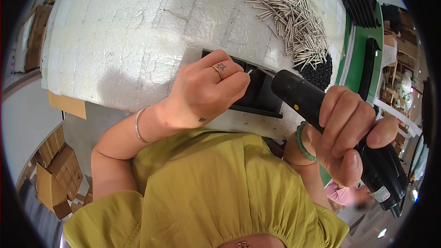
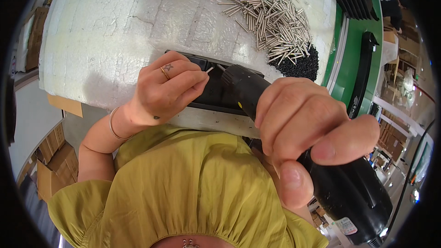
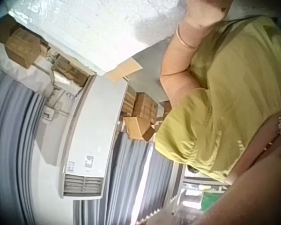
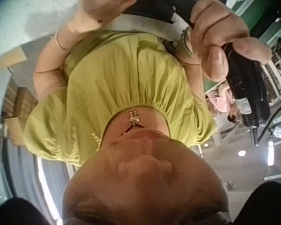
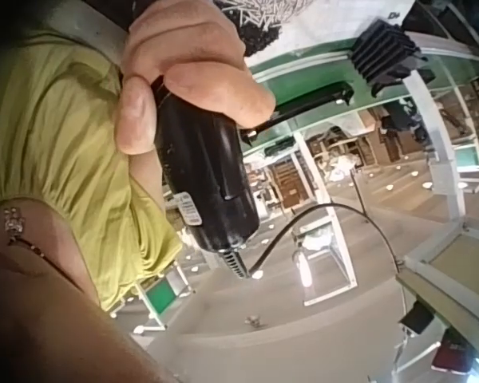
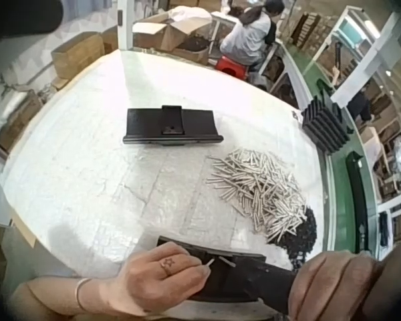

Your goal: Drive screws into black plastic components using an electric screwdriver on a factory production line.

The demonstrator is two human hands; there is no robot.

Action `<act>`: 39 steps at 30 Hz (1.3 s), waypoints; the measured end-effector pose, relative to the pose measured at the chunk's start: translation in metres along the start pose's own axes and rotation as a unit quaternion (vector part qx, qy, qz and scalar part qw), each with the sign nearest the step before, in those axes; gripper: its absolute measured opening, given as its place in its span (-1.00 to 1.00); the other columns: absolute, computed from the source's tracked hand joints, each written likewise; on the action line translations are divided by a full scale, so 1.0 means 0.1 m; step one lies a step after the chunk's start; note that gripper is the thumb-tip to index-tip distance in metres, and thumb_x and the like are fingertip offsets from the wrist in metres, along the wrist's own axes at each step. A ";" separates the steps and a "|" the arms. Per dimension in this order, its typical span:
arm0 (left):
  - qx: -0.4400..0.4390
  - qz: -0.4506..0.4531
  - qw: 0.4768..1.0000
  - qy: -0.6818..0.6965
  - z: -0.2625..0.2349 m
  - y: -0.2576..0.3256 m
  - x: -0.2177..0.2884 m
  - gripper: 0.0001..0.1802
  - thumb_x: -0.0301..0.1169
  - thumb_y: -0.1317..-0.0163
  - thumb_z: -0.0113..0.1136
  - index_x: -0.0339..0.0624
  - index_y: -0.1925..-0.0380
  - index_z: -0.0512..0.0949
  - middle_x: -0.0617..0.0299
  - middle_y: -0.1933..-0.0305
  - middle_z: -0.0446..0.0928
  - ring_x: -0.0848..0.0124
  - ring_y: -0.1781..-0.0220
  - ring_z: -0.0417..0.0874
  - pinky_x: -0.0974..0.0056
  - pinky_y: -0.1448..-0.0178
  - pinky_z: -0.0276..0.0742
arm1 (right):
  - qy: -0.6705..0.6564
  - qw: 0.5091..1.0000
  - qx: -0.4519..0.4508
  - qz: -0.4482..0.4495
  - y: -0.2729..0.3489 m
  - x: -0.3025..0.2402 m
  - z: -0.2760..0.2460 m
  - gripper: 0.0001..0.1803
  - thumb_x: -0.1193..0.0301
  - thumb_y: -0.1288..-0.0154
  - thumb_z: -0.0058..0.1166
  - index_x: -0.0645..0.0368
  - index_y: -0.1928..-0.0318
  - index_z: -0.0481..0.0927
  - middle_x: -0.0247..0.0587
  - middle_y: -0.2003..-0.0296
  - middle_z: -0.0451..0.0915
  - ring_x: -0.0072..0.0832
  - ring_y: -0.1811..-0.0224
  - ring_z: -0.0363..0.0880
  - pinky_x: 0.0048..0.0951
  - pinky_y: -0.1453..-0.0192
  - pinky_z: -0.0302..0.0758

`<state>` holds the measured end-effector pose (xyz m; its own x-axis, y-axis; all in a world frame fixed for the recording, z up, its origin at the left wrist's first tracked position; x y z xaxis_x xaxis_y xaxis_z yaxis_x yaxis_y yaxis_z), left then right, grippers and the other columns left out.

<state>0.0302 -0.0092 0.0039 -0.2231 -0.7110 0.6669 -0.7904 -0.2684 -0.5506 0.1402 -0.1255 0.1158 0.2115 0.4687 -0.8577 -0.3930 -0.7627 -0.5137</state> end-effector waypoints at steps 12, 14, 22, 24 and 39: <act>0.001 0.011 1.000 -0.005 -0.03 -0.01 -0.02 -0.82 -0.60 0.19 0.22 -0.14 0.58 0.43 0.33 0.51 0.42 0.36 0.42 0.47 0.31 0.57 0.43 | -0.015 1.000 0.020 -0.019 0.01 0.02 -0.02 -0.69 0.42 0.00 0.00 -0.01 0.19 0.31 -0.60 0.67 0.35 -0.74 0.68 0.28 -0.62 0.43 0.22; 0.012 0.003 1.000 -0.003 -0.02 -0.01 -0.02 -0.82 -0.59 0.19 0.22 -0.13 0.59 0.42 0.34 0.51 0.42 0.36 0.42 0.47 0.30 0.56 0.44 | -0.013 1.000 0.023 -0.012 0.00 0.03 -0.01 -0.70 0.42 0.00 0.00 -0.01 0.19 0.31 -0.60 0.67 0.35 -0.73 0.68 0.28 -0.62 0.43 0.22; 0.002 -0.008 1.000 -0.006 -0.01 -0.01 -0.03 -0.82 -0.59 0.19 0.21 -0.12 0.61 0.40 0.36 0.53 0.40 0.37 0.43 0.46 0.30 0.57 0.43 | -0.011 1.000 0.012 0.007 0.00 0.06 0.01 -0.69 0.41 -0.01 0.00 -0.01 0.18 0.30 -0.60 0.67 0.34 -0.73 0.65 0.29 -0.60 0.43 0.21; 0.000 -0.008 1.000 -0.006 -0.01 -0.01 -0.03 -0.82 -0.58 0.18 0.21 -0.12 0.61 0.39 0.36 0.53 0.40 0.37 0.42 0.46 0.30 0.57 0.43 | -0.012 1.000 0.018 0.007 0.00 0.07 0.01 -0.69 0.41 -0.01 0.00 -0.01 0.17 0.30 -0.60 0.67 0.34 -0.73 0.66 0.29 -0.61 0.44 0.21; -0.030 0.002 1.000 -0.009 -0.02 0.00 -0.03 -0.85 -0.56 0.16 0.16 -0.14 0.56 0.41 0.33 0.48 0.40 0.35 0.35 0.48 0.30 0.51 0.48 | -0.002 1.000 -0.001 0.016 -0.02 0.10 0.01 -0.68 0.42 0.00 0.02 -0.02 0.18 0.29 -0.62 0.68 0.36 -0.75 0.69 0.30 -0.64 0.51 0.20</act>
<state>0.0298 -0.0056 0.0027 -0.2154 -0.7239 0.6554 -0.8223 -0.2276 -0.5216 0.1420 -0.1192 0.1084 0.1960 0.4462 -0.8732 -0.3981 -0.7776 -0.4867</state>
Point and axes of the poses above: each hand's wrist, its own y-axis away from the middle knuckle, its own z-axis out of the palm, x = y × z, the point moved 4 cm from there along -y, towards the middle knuckle
